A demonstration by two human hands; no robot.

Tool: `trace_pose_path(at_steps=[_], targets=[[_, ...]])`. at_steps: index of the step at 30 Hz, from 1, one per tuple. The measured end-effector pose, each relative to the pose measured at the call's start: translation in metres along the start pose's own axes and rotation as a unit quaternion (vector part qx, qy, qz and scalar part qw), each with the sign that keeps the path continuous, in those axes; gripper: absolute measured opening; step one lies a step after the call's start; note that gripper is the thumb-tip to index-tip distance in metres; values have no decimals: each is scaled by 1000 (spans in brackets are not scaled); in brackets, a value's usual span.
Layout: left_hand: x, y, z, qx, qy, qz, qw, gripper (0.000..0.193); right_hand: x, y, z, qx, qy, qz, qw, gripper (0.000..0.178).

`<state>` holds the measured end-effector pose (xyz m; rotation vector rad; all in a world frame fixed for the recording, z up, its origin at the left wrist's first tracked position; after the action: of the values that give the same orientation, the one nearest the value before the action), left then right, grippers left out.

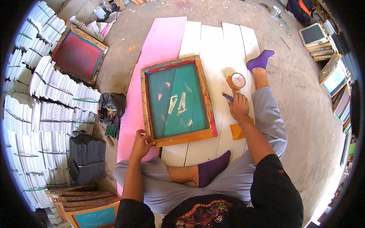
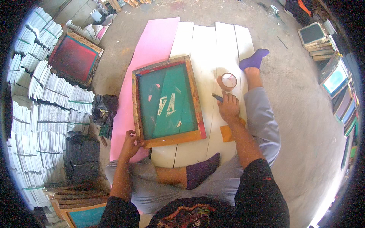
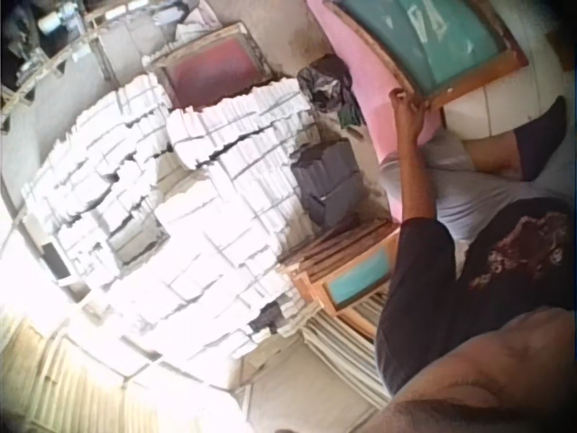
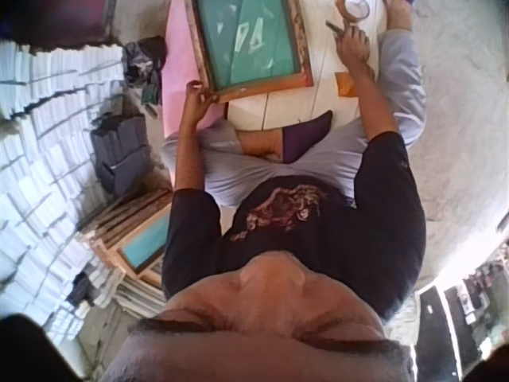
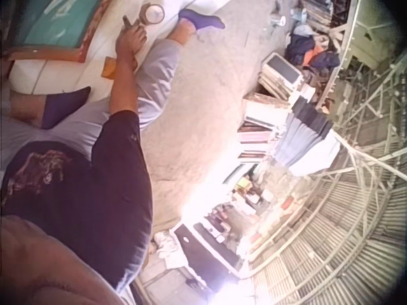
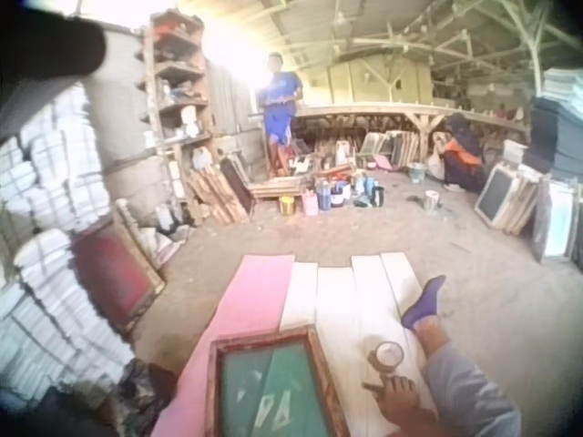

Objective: The person sits on the floor and repeatedly applies masking tape to the edges of a small wooden frame with a green surface. They use a utility knife to cut the tape and a cloth to wipe the frame edges between applications.

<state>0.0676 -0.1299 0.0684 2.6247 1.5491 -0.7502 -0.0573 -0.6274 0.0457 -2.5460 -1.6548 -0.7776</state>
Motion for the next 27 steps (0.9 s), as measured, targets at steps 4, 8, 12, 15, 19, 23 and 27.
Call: trace_pose_path(at_steps=[4, 8, 12, 15, 19, 23, 27], targets=[[-9, -1, -3, -12, 18, 21, 1000, 19, 62, -18, -5, 65, 211, -122, 968, 42], [-16, -9, -14, -67, 16, 41, 997, 17, 130, -54, -2, 242, 241, -140, 929, 34], [-18, -11, -18, -84, -11, 92, 992, 14, 127, -77, 7, 239, 247, -83, 935, 25], [-12, -11, -10, -28, -126, 76, 989, 14, 120, -78, 4, 240, 282, -56, 927, 21], [-5, -7, -13, 11, -249, 51, 967, 14, 126, -62, -21, 274, 357, 48, 892, 18], [-2, 4, -23, 52, -364, 30, 929, 15, 126, -47, -37, 284, 413, 113, 858, 20], [-6, 7, -36, 35, -343, 10, 939, 19, 113, -37, -38, 284, 379, 116, 873, 24]])
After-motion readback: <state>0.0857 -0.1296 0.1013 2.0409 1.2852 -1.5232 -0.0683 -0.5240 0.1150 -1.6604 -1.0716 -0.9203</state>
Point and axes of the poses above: each hand's wrist, its own y-axis towards the middle knuckle, its own z-axis out of the palm, x = y × z, the point moved 7 cm from there along y, towards the middle knuckle, and after that the axes turned 14 degrees about y, right-handed, at the moved point
